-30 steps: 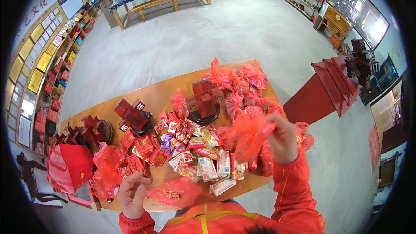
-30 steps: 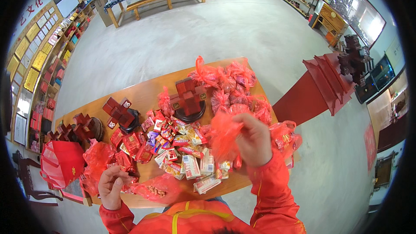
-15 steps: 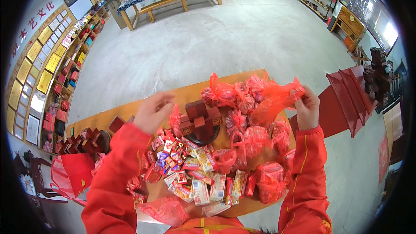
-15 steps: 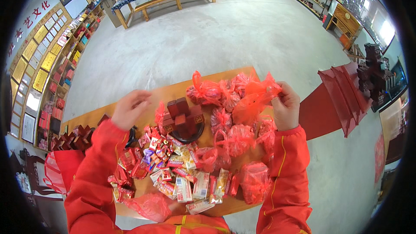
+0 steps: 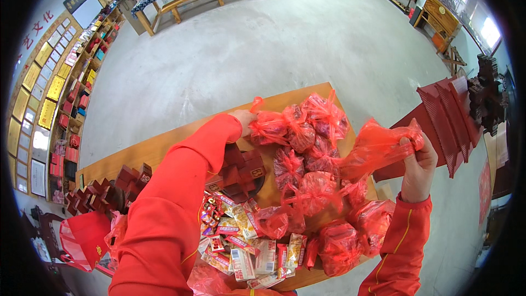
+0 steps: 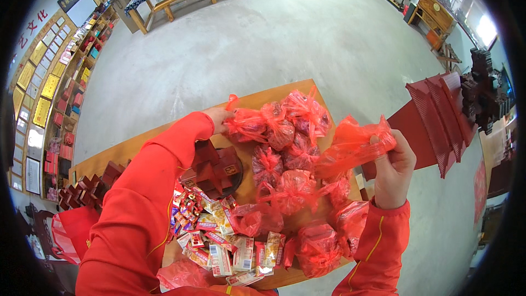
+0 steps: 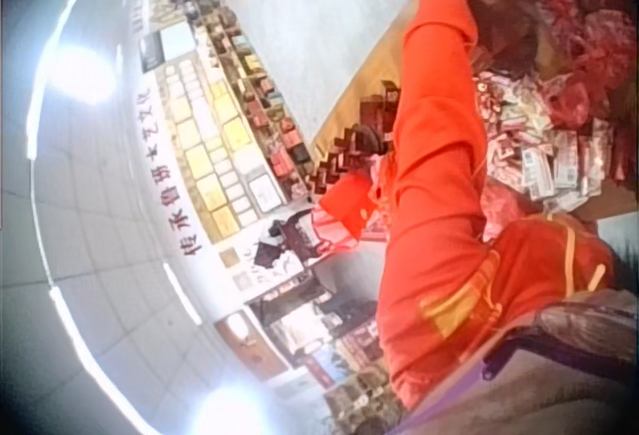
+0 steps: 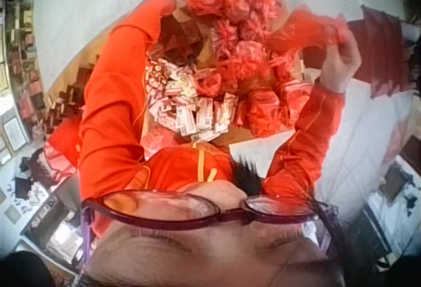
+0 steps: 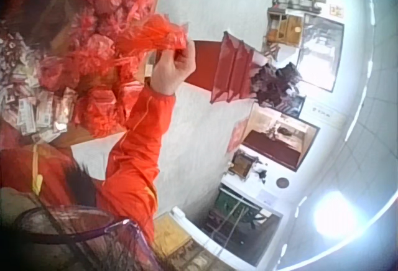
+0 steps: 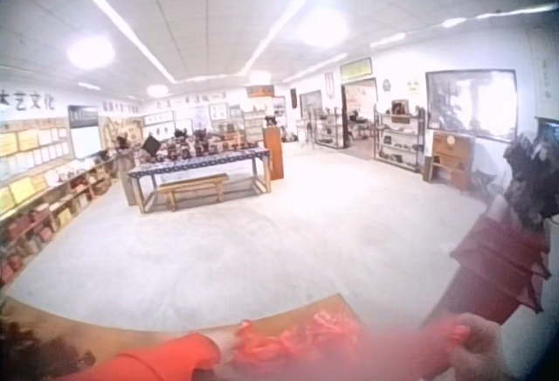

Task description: The person packs small snack packets and red plastic bags onto a table, then arranges them into neat stacks. They handle multiple snack boxes and red bags, organizing them into piles on the table surface.

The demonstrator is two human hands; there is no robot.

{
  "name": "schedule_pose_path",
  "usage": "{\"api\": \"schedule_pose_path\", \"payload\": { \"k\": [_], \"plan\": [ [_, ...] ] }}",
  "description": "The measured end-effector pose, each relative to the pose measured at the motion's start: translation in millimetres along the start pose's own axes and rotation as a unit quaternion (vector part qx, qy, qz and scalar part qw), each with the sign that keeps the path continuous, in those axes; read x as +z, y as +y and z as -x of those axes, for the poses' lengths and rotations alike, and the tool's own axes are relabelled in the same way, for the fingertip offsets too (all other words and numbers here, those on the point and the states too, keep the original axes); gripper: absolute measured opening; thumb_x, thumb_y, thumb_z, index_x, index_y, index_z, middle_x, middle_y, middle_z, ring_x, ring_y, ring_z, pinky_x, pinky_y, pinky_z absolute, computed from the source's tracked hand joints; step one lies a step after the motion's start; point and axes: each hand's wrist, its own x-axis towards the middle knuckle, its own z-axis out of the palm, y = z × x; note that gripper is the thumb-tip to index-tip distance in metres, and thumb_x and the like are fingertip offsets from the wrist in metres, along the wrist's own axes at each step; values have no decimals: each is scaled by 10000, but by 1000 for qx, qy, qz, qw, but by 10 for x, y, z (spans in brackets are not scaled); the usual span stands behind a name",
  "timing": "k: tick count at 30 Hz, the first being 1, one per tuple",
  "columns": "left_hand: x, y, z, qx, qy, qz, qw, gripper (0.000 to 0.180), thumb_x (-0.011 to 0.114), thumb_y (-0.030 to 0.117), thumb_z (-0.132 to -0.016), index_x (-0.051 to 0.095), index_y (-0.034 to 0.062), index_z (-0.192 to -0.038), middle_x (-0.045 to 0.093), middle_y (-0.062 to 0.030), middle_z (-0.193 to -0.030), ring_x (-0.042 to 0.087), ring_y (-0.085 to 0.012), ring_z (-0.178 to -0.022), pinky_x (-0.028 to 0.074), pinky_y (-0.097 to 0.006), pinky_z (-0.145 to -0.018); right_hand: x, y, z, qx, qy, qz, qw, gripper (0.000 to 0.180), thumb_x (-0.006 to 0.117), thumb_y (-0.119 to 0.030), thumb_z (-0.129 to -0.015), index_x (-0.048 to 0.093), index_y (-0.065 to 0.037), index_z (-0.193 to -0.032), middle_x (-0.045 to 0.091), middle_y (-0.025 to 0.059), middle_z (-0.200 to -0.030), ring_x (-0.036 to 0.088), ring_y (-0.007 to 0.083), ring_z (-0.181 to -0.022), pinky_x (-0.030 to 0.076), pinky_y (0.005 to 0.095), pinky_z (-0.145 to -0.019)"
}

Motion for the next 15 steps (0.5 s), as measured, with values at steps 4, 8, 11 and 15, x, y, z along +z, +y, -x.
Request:
{"api": "schedule_pose_path", "payload": {
  "k": [4,8,11,15],
  "plan": [
    [24,-192,-51,-56,4,-65,996,201,634,189,-851,716,55,-977,702,-199,-930,666,-385,-932,526,-467,-830,-59,56,-16,23,32,11,999,80,617,-57,-973,628,13,-1011,615,-29,-921,539,50,-836,443,222,-767],
    [-27,-608,218,-92,62,-26,993,165,616,171,-859,737,86,-933,706,-190,-915,673,-381,-886,532,-477,-802,-35,126,-107,26,33,-7,999,93,624,-53,-967,631,21,-1024,626,-21,-936,553,56,-854,450,224,-790],
    [7,-837,459,-121,41,-33,991,176,607,155,-867,747,107,-962,713,-177,-921,683,-363,-888,542,-460,-806,123,158,-173,22,18,-39,999,107,609,-28,-962,632,35,-1045,634,-9,-949,564,61,-875,453,224,-807],
    [203,-885,727,-81,42,-30,995,155,622,126,-847,746,92,-933,713,-160,-853,690,-339,-829,544,-435,-747,524,183,-293,13,-44,-53,998,159,546,49,-931,631,55,-1066,635,1,-952,565,58,-894,452,222,-813]
  ]
}}
